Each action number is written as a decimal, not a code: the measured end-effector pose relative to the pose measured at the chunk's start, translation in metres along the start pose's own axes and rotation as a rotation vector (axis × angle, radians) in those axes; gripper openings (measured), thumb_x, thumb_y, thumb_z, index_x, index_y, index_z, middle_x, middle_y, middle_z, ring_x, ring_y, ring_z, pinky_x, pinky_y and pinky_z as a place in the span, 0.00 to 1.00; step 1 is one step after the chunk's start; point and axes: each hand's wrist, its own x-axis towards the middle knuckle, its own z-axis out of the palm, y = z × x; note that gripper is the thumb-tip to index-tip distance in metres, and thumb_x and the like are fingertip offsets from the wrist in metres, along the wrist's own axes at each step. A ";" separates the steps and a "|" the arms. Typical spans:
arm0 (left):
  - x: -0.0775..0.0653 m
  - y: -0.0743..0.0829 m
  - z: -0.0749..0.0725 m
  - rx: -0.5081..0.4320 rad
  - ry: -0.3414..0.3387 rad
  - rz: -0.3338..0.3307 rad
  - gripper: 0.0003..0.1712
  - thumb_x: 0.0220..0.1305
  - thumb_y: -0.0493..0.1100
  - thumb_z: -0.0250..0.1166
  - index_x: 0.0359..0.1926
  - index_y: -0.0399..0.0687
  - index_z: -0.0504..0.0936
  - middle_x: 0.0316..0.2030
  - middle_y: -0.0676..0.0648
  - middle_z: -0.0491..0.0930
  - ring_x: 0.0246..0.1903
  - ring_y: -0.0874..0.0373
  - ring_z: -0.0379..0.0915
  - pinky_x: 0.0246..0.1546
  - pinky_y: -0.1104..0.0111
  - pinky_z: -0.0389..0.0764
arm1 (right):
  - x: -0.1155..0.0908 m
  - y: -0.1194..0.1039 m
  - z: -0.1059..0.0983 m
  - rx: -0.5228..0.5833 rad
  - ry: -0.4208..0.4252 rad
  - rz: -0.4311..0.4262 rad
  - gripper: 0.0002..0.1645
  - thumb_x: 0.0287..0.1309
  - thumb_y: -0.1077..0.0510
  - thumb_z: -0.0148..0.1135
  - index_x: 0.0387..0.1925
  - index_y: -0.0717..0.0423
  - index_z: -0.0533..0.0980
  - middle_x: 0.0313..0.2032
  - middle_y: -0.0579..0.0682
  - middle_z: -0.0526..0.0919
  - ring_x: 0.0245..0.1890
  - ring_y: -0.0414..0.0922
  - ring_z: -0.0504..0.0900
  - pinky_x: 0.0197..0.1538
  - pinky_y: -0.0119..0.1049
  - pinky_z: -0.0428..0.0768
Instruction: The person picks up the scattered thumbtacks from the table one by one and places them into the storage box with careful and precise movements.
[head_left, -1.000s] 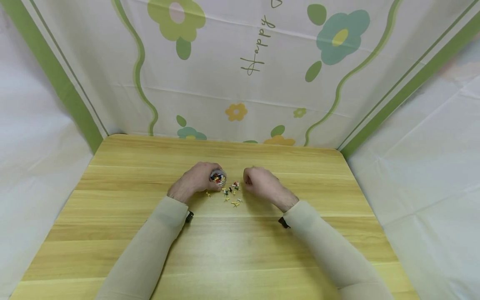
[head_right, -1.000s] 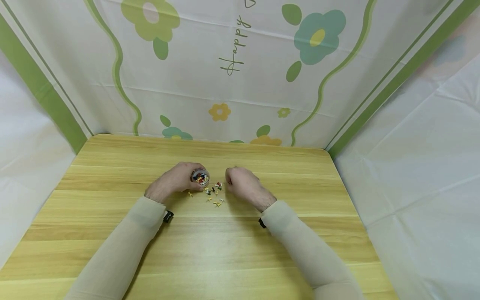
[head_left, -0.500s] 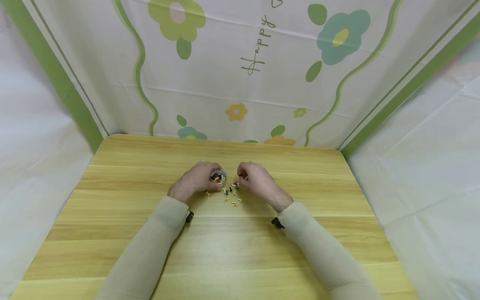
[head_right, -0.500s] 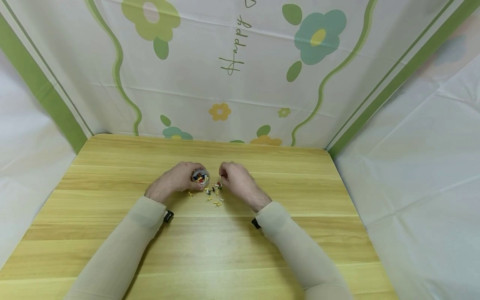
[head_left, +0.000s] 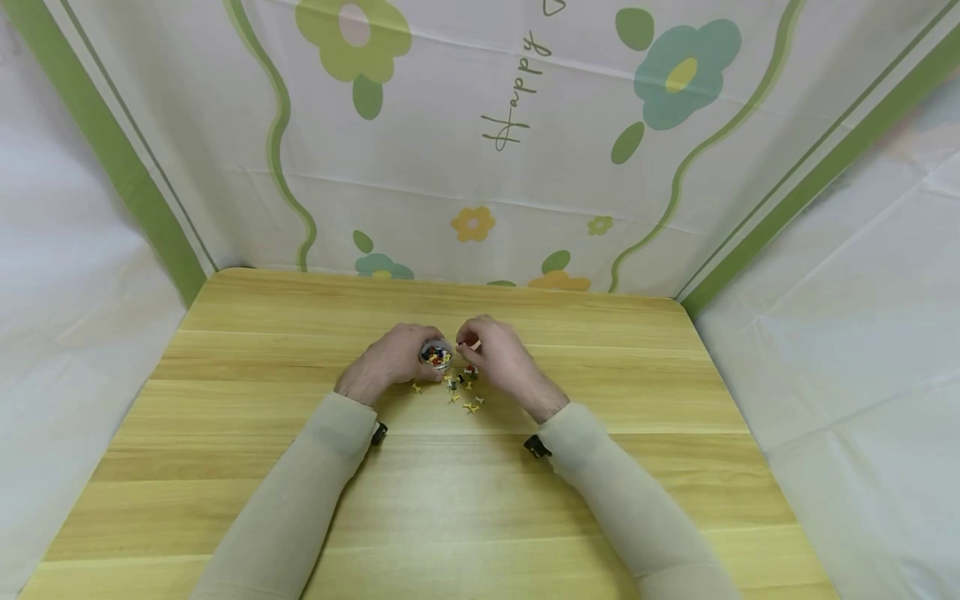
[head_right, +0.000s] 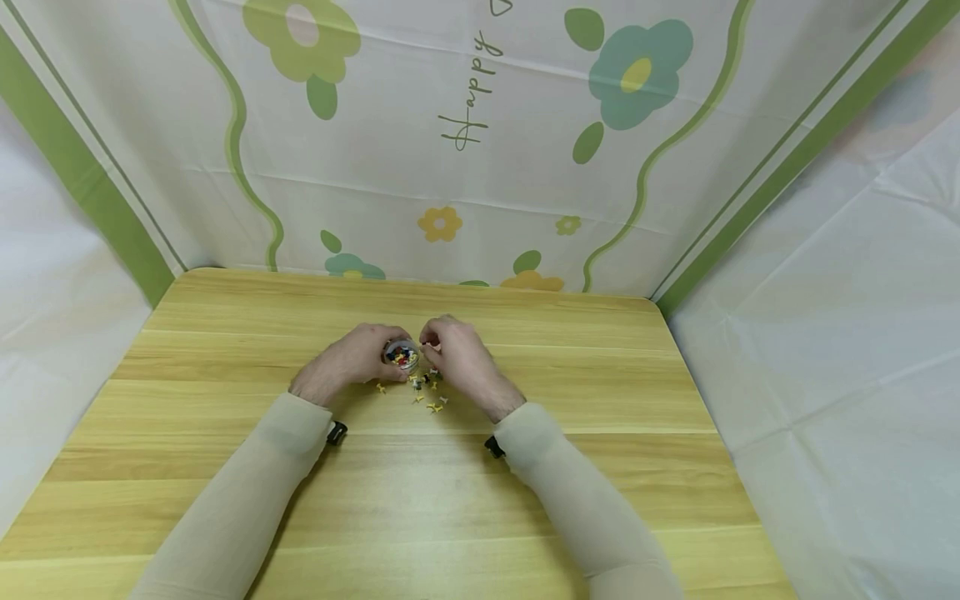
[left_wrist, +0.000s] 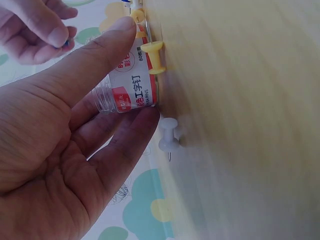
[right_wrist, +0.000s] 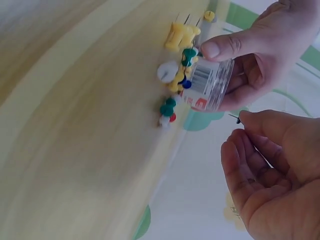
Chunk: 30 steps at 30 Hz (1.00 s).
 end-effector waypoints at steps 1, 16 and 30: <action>0.000 0.000 0.000 0.001 0.000 0.001 0.33 0.55 0.48 0.80 0.61 0.46 0.82 0.52 0.45 0.85 0.50 0.49 0.79 0.54 0.53 0.79 | 0.001 -0.001 0.002 -0.004 0.003 -0.003 0.04 0.66 0.60 0.68 0.41 0.53 0.83 0.41 0.44 0.82 0.40 0.38 0.82 0.39 0.26 0.82; 0.001 0.001 0.003 0.026 0.009 0.029 0.28 0.57 0.47 0.79 0.57 0.46 0.82 0.48 0.46 0.85 0.47 0.52 0.79 0.51 0.56 0.80 | 0.011 -0.003 0.015 0.036 -0.031 0.022 0.07 0.67 0.57 0.68 0.44 0.55 0.83 0.43 0.46 0.80 0.44 0.41 0.80 0.45 0.32 0.83; -0.010 -0.001 -0.027 0.058 0.042 0.024 0.43 0.66 0.59 0.71 0.74 0.46 0.69 0.67 0.42 0.75 0.63 0.45 0.72 0.62 0.46 0.75 | 0.013 0.009 0.004 0.031 -0.095 0.023 0.22 0.67 0.53 0.69 0.59 0.56 0.78 0.55 0.51 0.81 0.55 0.46 0.80 0.58 0.40 0.80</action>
